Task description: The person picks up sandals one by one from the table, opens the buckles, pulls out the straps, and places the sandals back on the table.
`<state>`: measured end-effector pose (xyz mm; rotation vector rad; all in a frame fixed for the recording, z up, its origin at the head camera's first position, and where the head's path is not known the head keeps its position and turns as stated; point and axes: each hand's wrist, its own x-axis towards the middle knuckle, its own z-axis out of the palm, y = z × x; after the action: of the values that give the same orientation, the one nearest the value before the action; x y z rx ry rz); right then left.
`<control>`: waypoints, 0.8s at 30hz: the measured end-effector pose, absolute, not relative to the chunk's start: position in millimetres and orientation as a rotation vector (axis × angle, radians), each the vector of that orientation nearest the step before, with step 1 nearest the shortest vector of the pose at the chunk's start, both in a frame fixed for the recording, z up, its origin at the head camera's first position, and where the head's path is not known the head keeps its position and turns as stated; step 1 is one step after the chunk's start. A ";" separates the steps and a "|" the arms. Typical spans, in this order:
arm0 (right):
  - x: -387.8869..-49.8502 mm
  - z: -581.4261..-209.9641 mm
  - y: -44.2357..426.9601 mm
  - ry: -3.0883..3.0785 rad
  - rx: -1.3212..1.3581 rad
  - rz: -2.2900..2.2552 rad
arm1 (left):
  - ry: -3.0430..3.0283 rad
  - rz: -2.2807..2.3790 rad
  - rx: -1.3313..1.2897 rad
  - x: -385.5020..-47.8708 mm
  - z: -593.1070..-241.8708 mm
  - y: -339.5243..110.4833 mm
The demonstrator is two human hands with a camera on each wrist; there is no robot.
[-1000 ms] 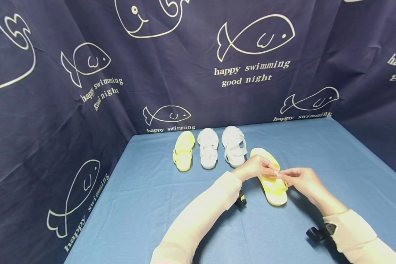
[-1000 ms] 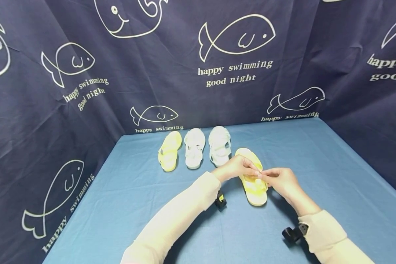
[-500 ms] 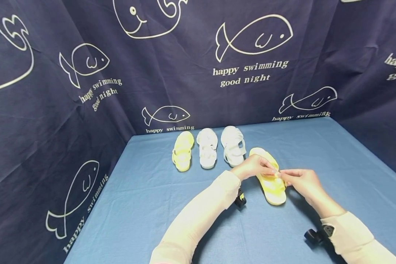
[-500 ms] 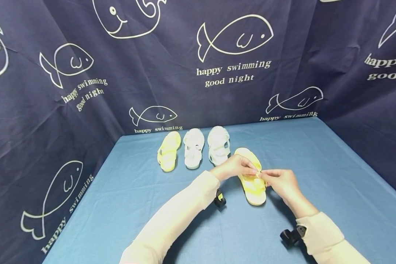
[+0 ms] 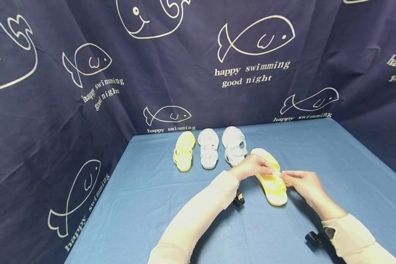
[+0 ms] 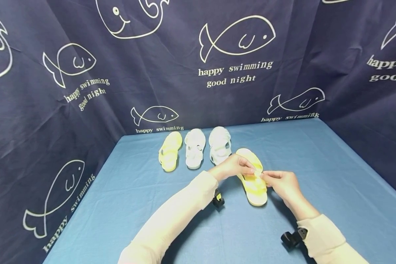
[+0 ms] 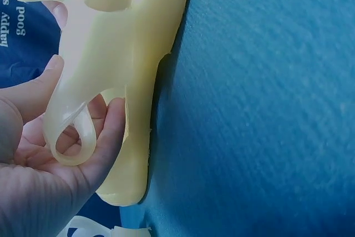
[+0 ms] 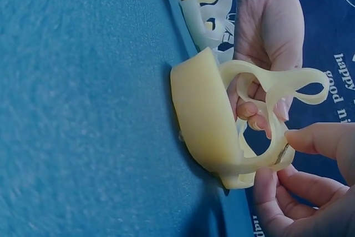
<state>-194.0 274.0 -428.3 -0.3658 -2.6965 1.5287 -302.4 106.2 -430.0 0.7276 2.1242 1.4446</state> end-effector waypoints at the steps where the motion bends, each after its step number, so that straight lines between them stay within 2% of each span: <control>1: -193.9 -428.9 274.2 -2.685 -0.357 1.544 | 2.128 1.445 0.722 -302.1 -429.5 106.0; 24: -194.3 -435.2 276.7 -2.558 -0.388 1.729 | 2.252 1.386 0.682 -303.3 -420.7 90.1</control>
<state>-194.3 276.7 -435.2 -0.3883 -2.5582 1.7292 -303.3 90.1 -420.7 0.6823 2.2517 1.3860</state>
